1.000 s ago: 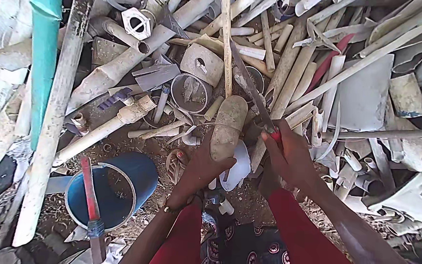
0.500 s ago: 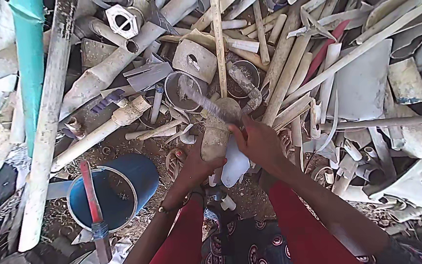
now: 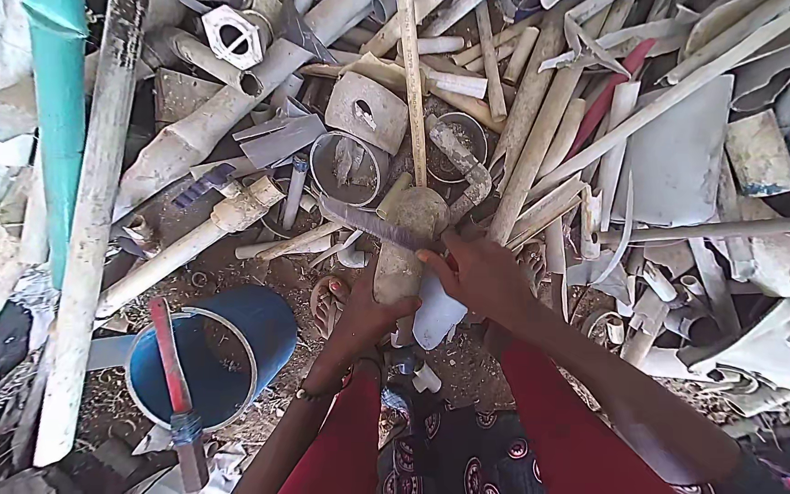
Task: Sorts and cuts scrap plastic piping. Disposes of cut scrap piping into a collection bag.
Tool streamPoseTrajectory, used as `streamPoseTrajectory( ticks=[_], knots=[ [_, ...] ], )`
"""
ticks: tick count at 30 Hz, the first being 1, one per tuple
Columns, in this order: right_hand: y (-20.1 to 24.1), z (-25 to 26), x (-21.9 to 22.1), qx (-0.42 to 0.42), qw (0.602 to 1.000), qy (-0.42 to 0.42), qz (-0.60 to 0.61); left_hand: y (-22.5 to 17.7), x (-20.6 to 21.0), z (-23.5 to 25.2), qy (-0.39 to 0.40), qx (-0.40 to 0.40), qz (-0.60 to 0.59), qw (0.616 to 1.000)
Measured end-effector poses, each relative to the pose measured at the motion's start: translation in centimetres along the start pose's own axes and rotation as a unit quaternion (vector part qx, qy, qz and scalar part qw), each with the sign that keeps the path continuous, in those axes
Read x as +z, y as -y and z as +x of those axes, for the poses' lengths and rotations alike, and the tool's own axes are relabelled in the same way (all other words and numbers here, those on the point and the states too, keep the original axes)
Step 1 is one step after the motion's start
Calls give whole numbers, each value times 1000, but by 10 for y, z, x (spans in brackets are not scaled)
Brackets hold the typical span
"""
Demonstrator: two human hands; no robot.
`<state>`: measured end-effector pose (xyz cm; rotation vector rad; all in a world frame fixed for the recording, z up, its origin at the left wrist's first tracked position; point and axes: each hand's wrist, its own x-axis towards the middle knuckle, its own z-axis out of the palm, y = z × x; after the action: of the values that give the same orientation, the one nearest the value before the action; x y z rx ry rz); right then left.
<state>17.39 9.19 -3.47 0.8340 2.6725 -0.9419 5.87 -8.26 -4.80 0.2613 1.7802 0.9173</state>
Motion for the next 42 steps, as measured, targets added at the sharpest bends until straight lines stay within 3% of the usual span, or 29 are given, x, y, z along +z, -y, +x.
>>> streamPoseTrajectory(
  ticks=[4,8,10,15,18,21,24,26,30,31,34,39,42],
  knots=[
    [-7,26,-4,48,997,-59,1,0,0,0,0,2,-2,1000],
    [9,1,16,-34,998,-30,-43,10,-10,-1,-1,-11,-3,1000],
    [9,-2,8,-38,998,24,-41,6,-9,-4,-13,-10,37,999],
    [-4,20,7,-16,992,-110,-51,-14,-6,-8,-43,-7,215,976],
    [-6,6,24,-74,990,-99,-63,-7,-7,-8,-52,-12,264,963],
    [-1,-6,28,-89,996,-12,-15,-2,-6,-9,-57,-20,263,963],
    [-8,13,30,-39,994,-96,28,2,-8,-9,-56,-12,248,967],
    [-6,17,33,-24,994,-106,17,4,-9,-8,-57,-10,240,969],
    [0,4,21,2,999,46,8,7,-12,-5,-44,-7,237,970],
    [-4,6,17,9,998,50,20,6,-12,-4,-42,-9,236,971],
    [-10,15,22,25,997,-34,63,3,-15,-4,-30,-23,223,974],
    [18,-8,29,-68,993,89,32,7,-21,-1,-32,-14,225,974],
    [8,7,23,-15,998,-9,54,8,-18,-2,-20,-32,208,977]
  ],
)
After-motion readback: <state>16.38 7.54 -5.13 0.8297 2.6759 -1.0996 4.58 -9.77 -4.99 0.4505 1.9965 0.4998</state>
